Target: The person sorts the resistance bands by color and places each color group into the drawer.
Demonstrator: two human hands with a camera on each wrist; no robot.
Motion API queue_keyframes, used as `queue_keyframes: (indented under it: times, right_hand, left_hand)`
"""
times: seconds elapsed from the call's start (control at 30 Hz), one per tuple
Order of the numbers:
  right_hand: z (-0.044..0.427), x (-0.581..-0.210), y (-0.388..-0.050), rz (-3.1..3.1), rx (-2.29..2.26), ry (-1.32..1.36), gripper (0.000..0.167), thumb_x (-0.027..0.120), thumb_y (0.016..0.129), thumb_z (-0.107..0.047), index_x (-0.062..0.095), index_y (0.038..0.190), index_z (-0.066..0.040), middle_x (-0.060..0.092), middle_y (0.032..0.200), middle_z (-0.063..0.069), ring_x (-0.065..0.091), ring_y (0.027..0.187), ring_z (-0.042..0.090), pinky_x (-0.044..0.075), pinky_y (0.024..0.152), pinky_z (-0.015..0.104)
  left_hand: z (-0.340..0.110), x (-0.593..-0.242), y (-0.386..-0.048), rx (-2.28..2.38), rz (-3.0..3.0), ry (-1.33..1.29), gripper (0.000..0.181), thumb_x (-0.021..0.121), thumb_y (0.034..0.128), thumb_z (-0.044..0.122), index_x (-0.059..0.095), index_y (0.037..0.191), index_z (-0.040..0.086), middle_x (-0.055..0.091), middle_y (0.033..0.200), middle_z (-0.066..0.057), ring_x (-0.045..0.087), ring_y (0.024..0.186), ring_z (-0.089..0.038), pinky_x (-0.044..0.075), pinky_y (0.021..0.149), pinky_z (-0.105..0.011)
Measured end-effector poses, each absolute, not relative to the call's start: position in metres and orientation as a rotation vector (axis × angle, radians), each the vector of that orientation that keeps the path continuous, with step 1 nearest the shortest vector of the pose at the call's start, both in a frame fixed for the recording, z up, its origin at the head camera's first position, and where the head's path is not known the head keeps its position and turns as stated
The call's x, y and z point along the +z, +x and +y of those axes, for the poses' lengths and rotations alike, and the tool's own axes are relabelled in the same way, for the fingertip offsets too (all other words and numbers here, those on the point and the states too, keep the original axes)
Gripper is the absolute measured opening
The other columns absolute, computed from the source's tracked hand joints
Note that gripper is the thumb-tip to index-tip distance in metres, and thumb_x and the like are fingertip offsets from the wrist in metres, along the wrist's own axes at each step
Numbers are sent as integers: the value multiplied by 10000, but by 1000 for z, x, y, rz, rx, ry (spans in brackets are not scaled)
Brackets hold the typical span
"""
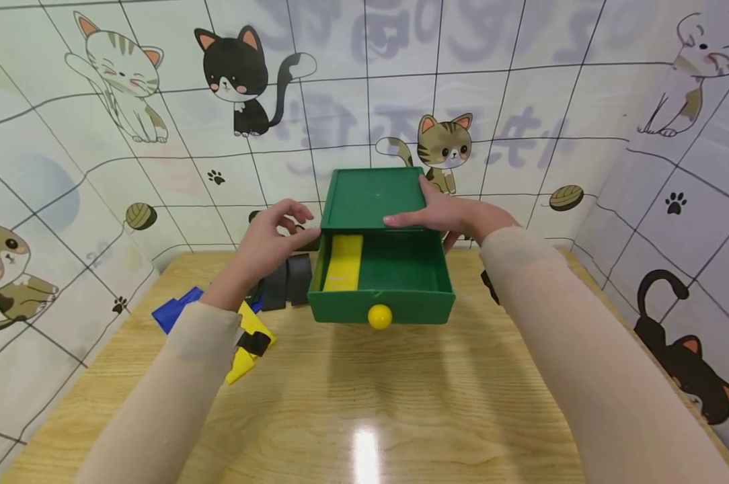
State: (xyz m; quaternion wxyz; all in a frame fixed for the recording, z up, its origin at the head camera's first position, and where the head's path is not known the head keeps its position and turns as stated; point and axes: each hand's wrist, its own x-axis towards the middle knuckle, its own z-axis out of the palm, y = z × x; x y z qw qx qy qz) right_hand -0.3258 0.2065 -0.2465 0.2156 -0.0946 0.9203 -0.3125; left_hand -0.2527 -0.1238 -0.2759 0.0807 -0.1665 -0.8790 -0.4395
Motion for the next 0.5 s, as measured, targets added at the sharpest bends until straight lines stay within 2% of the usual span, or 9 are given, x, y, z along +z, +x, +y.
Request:
queue_keyframes:
  times: [0.2, 0.37, 0.5]
  right_hand:
    - [207, -245, -324, 2564, -848, -262, 1323, 658, 884, -795, -362, 1608, -365, -95, 1788, 222, 344, 1539, 519, 592, 912, 538]
    - [207, -245, -324, 2553, -853, -262, 1316, 657, 894, -781, -371, 1602, -366, -96, 1786, 229, 332, 1545, 525, 581, 945, 578]
    - [207, -246, -326, 2549, -860, -264, 1307, 656, 904, -766, -376, 1599, -367, -83, 1784, 240, 336, 1539, 529, 576, 951, 595]
  left_hand:
    - [-165, -287, -246, -1338, -2655, -343, 293, 723, 1034, 319, 647, 1252, 140, 627, 1159, -85, 584, 1021, -262, 480, 820, -362]
    - [-206, -300, -235, -1350, -2693, -246, 375, 692, 1052, 347, 633, 1305, 77, 625, 1181, -110, 592, 1065, -272, 502, 865, -329]
    - [-242, -312, -227, -1312, -2748, -155, 449, 646, 1066, 429, 618, 1353, 85, 633, 1250, -119, 619, 1111, -283, 527, 872, -295]
